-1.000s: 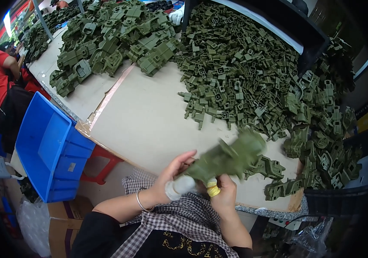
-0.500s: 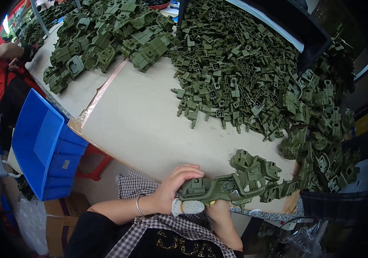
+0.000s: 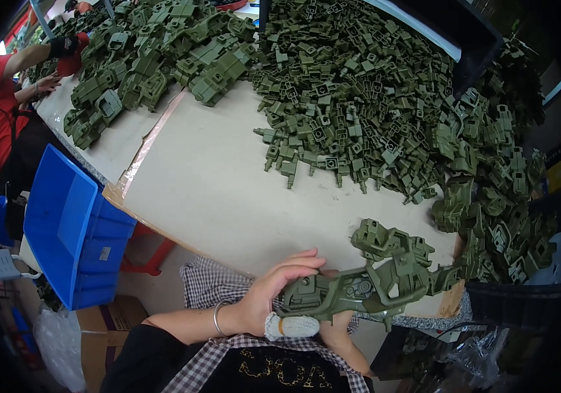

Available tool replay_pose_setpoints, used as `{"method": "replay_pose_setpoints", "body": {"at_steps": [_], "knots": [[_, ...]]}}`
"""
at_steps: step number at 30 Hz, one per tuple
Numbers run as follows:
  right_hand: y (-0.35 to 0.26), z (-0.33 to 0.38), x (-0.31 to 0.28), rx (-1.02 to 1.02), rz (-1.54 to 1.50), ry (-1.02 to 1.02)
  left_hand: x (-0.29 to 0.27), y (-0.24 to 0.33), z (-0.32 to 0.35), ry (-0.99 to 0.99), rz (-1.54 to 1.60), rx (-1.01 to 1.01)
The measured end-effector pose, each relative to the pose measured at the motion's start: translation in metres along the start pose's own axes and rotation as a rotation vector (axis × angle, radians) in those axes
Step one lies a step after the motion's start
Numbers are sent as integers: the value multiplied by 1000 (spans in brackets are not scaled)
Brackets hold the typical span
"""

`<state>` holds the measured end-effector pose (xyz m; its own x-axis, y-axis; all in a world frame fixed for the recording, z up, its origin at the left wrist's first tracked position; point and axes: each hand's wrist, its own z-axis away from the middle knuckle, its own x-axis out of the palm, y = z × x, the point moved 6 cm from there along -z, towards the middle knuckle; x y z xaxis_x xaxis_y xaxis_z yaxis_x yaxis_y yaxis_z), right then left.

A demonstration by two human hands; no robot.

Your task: The person assembles plastic toy parts together by hand and places the assembled pieces onto a pile on the table.

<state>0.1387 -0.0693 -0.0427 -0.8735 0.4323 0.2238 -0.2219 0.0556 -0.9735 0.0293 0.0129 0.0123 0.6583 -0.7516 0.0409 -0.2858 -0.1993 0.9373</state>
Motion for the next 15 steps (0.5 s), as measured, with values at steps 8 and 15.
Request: {"method": "replay_pose_setpoints", "body": {"at_steps": [8,15], "knots": [[-5,-11,5,57,146,44,0,-8,3,74,-89,-13],[-16,-21,0,-83,432,16,-1,-31,5,30,140,-142]]}}
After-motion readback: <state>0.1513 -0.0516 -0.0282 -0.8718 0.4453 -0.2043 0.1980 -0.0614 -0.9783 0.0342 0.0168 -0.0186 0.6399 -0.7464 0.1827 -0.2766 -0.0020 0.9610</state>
